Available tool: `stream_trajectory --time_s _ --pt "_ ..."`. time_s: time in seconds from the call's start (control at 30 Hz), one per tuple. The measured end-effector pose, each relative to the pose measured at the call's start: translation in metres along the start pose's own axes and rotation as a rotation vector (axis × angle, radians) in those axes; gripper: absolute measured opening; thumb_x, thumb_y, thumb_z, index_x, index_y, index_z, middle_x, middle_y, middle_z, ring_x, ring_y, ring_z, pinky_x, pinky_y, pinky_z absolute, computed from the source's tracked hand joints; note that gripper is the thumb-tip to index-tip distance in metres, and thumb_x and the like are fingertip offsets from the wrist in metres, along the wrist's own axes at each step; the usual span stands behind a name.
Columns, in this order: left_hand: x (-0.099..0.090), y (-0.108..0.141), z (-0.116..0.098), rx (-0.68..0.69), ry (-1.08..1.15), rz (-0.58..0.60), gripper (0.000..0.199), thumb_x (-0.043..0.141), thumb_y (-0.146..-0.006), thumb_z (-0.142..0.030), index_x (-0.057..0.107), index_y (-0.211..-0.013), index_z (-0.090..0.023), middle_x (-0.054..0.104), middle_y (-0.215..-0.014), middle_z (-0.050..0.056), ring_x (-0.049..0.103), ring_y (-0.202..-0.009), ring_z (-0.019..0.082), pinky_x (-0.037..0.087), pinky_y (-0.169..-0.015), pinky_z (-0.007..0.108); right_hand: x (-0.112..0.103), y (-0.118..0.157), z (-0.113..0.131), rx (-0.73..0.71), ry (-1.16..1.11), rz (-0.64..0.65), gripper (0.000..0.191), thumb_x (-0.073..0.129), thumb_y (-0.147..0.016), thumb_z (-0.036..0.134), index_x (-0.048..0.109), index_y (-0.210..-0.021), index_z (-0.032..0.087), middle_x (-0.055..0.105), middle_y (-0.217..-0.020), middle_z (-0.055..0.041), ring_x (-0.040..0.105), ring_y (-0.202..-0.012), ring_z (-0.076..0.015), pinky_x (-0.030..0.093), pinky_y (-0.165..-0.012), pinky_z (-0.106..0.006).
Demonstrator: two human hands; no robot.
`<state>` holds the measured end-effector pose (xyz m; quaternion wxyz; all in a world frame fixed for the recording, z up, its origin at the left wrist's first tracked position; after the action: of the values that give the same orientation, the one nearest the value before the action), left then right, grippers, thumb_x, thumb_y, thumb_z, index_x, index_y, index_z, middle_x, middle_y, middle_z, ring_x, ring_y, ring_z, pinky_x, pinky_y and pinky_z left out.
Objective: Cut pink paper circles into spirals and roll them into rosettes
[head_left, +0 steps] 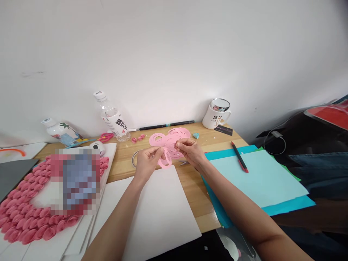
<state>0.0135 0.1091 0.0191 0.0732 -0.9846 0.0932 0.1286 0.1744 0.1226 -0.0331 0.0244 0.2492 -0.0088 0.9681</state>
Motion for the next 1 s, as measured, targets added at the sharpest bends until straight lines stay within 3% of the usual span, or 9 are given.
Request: stream_trajectory --time_s 0.17,0.3,0.5,0.63,0.73,0.83,1.0 --pt "-0.004 0.000 0.001 -0.012 0.021 -0.028 0.026 0.056 -0.075 -0.034 0.062 -0.057 -0.015 0.060 -0.058 -0.001 0.054 -0.058 0.012 0.043 -0.059 0.021 0.005 0.001 0.000 0.036 -0.009 0.062 0.020 0.077 -0.059 0.027 0.072 -0.076 0.020 0.070 -0.080 -0.0010 0.063 -0.072 -0.0102 0.050 -0.076 -0.024" --pt "-0.005 -0.001 0.003 0.000 0.009 -0.029 0.026 0.056 -0.075 -0.034 0.064 -0.059 -0.015 0.060 -0.058 0.000 0.055 -0.060 0.013 0.043 -0.059 0.021 0.007 0.001 0.000 0.029 0.011 0.098 0.021 0.076 -0.060 0.026 0.072 -0.080 0.020 0.070 -0.092 -0.0032 0.063 -0.074 -0.0099 0.050 -0.077 -0.024" --pt "-0.001 -0.001 0.003 -0.002 0.018 -0.001 0.027 0.057 -0.074 -0.034 0.064 -0.057 -0.014 0.062 -0.060 0.002 0.054 -0.059 0.013 0.044 -0.058 0.022 0.003 0.000 -0.001 0.021 0.022 0.059 0.019 0.079 -0.055 0.024 0.071 -0.072 0.020 0.070 -0.074 -0.0007 0.062 -0.063 -0.0099 0.051 -0.063 -0.023" --pt "0.001 0.000 0.002 -0.004 0.024 0.013 0.027 0.056 -0.075 -0.036 0.070 -0.070 -0.014 0.064 -0.064 0.003 0.055 -0.061 0.015 0.045 -0.060 0.024 0.000 0.000 -0.002 0.021 0.042 0.027 0.017 0.081 -0.052 0.023 0.068 -0.062 0.019 0.064 -0.059 0.0023 0.057 -0.054 -0.0086 0.047 -0.054 -0.022" --pt "0.002 0.001 0.002 -0.002 0.029 0.016 0.027 0.058 -0.074 -0.037 0.071 -0.069 -0.014 0.065 -0.063 0.003 0.057 -0.062 0.015 0.046 -0.060 0.024 -0.002 0.000 -0.002 0.014 0.031 -0.008 0.018 0.081 -0.051 0.024 0.068 -0.062 0.020 0.063 -0.056 0.0029 0.055 -0.052 -0.0086 0.046 -0.053 -0.023" --pt "-0.001 0.000 0.001 0.000 0.054 -0.009 0.026 0.059 -0.073 -0.037 0.071 -0.071 -0.014 0.067 -0.066 0.003 0.058 -0.063 0.016 0.046 -0.062 0.024 -0.001 0.000 0.001 0.012 0.012 -0.010 0.017 0.080 -0.053 0.027 0.070 -0.065 0.020 0.067 -0.063 0.0012 0.059 -0.059 -0.0097 0.050 -0.062 -0.024" --pt "-0.006 -0.001 0.003 -0.005 0.037 -0.043 0.025 0.059 -0.074 -0.036 0.071 -0.071 -0.015 0.067 -0.065 0.002 0.057 -0.061 0.014 0.046 -0.062 0.023 0.010 0.003 0.002 0.032 0.031 0.110 0.023 0.077 -0.060 0.028 0.072 -0.082 0.021 0.071 -0.091 -0.0027 0.063 -0.078 -0.0115 0.050 -0.081 -0.026"
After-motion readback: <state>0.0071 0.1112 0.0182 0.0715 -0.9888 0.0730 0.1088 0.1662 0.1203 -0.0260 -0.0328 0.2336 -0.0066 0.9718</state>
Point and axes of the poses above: each hand's wrist, its own y-axis away from the middle knuckle, its own x-axis out of the palm, z = x × y, the point moved 8 cm from there along -y, towards the middle knuckle
